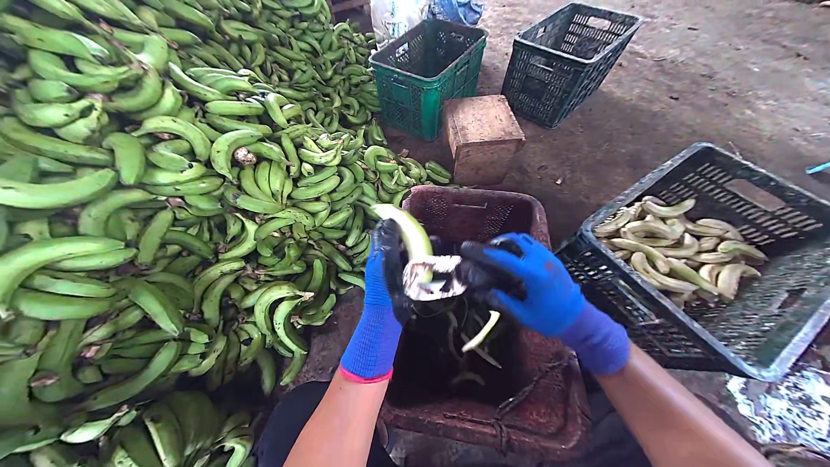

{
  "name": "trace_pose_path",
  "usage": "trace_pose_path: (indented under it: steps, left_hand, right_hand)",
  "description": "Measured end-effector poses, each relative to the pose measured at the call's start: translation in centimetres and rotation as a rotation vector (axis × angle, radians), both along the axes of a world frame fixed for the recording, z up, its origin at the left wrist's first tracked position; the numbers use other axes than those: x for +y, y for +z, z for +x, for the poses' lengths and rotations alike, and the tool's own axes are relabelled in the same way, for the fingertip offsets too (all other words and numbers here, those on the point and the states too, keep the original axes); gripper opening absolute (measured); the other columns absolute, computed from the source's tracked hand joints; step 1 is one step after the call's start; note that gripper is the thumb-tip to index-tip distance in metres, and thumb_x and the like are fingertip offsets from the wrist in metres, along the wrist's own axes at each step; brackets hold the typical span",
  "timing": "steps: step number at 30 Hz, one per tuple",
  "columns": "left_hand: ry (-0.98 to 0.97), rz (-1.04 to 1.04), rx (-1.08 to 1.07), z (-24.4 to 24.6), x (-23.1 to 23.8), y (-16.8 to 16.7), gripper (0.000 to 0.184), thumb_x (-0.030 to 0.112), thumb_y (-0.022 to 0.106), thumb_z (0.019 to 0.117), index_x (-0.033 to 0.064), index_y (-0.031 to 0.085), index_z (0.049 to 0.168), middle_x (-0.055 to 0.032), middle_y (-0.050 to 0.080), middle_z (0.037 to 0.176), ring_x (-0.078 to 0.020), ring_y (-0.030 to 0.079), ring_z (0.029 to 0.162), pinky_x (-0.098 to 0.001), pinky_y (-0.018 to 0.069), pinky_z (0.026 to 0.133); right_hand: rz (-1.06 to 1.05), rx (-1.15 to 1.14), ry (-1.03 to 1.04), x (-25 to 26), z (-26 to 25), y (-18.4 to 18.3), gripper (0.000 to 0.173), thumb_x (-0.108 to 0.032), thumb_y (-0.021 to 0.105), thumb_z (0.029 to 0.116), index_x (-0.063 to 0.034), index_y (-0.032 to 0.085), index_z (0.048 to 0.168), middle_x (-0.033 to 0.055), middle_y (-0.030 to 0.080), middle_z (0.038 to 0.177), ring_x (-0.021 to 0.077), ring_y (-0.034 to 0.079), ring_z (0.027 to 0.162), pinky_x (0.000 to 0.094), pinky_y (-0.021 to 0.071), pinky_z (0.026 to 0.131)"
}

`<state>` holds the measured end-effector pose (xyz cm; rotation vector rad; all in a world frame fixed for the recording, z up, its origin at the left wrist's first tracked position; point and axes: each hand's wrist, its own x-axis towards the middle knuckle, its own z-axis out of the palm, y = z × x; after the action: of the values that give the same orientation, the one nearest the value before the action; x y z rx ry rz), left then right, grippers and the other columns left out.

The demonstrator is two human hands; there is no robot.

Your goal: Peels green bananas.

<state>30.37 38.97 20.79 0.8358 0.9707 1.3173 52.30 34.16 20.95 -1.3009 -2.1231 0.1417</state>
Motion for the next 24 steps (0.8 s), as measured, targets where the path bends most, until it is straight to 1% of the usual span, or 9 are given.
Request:
trace_pose_path:
  steps: [2,4,8,12,13,15,18,21,24]
  left_hand:
    - [0.163,0.002,-0.05,0.3,0.2,0.6,0.043,0.034,0.038,0.1106,0.0122,0.045,0.146,-0.0061,0.065,0.113,-0.0124,0.067,0.093,-0.0318,0.0578,0.08]
    - [0.114,0.064,-0.025,0.3,-0.2,0.9,0.041,0.034,0.037,0.1105,0.0136,0.045,0.145,-0.0031,0.066,0.113,-0.0092,0.067,0.095,-0.0293,0.0585,0.081]
    - [-0.407,0.095,0.262,-0.1,-1.2,2.0,0.033,0.021,0.038,0.1082,0.0059,0.055,0.133,0.0005,0.065,0.098,-0.0008,0.062,0.083,-0.02,0.0543,0.076]
    - [-0.846,0.089,0.439,0.4,-2.0,2.6,0.042,0.018,0.04,0.1069,-0.0027,0.047,0.143,-0.0061,0.062,0.119,0.0014,0.058,0.101,-0.0179,0.0481,0.091]
    - [-0.803,0.05,0.435,0.7,-2.1,2.3,0.042,0.018,0.041,0.1073,-0.0024,0.047,0.143,-0.008,0.062,0.121,-0.001,0.059,0.103,-0.0198,0.0484,0.092]
    - [-0.541,-0.048,0.325,1.3,-1.8,1.4,0.035,0.015,0.04,0.1086,-0.0001,0.052,0.138,-0.0074,0.065,0.109,-0.0055,0.061,0.092,-0.0226,0.0517,0.083]
    - [-0.223,-0.141,-0.142,0.9,-0.2,-0.9,0.031,0.028,0.034,0.111,0.0113,0.06,0.112,0.0012,0.064,0.082,-0.0045,0.063,0.07,-0.0197,0.0542,0.062]
    - [-0.215,-0.207,-0.484,0.2,0.9,-1.2,0.043,0.05,0.036,0.1063,0.0165,0.062,0.101,0.0014,0.063,0.076,-0.0069,0.062,0.062,-0.0217,0.0537,0.054]
    - [-0.228,-0.151,-0.574,0.0,1.3,-1.0,0.046,0.051,0.031,0.1062,0.016,0.06,0.098,0.0015,0.06,0.074,-0.0065,0.06,0.057,-0.0198,0.0517,0.05]
  right_hand:
    - [0.069,-0.048,0.024,-0.3,-1.0,-0.8,0.045,-0.038,0.068,0.0827,-0.0172,0.076,0.121,0.018,0.072,0.114,0.0393,0.069,0.1,0.0579,0.0545,0.078]
    - [0.042,-0.034,-0.014,0.2,-0.5,-0.2,0.046,-0.035,0.069,0.0841,-0.0158,0.074,0.125,0.0198,0.07,0.117,0.0414,0.067,0.102,0.0602,0.0537,0.081]
    - [-0.186,0.035,-0.078,2.0,2.5,1.8,0.055,-0.02,0.068,0.0887,-0.0175,0.061,0.143,0.0193,0.064,0.127,0.0387,0.064,0.112,0.0611,0.0515,0.09]
    - [-0.457,0.141,-0.095,2.8,3.2,1.4,0.04,-0.024,0.051,0.1069,-0.0149,0.059,0.145,0.0091,0.066,0.136,0.0245,0.064,0.123,0.054,0.0477,0.106]
    - [-0.459,0.137,-0.11,2.7,2.8,1.2,0.04,-0.025,0.05,0.1072,-0.0144,0.058,0.145,0.0102,0.065,0.137,0.0261,0.063,0.124,0.0559,0.0467,0.106]
    - [-0.361,0.104,-0.128,1.9,1.7,0.6,0.044,-0.026,0.053,0.1032,-0.0147,0.058,0.145,0.0124,0.066,0.133,0.0291,0.064,0.12,0.0572,0.0498,0.101]
    - [-0.065,0.0,-0.058,0.5,-0.2,-1.1,0.051,-0.03,0.066,0.0881,-0.0108,0.067,0.135,0.019,0.069,0.119,0.0391,0.067,0.106,0.0593,0.0545,0.085]
    - [0.192,-0.049,-0.014,-0.3,-1.1,-2.2,0.043,-0.043,0.065,0.0865,-0.0156,0.077,0.118,0.0177,0.072,0.111,0.0378,0.069,0.1,0.055,0.0544,0.081]
    - [0.295,-0.062,-0.058,-0.3,-1.3,-2.1,0.036,-0.04,0.066,0.0867,-0.0177,0.079,0.112,0.0164,0.072,0.109,0.036,0.068,0.102,0.0532,0.0532,0.083]
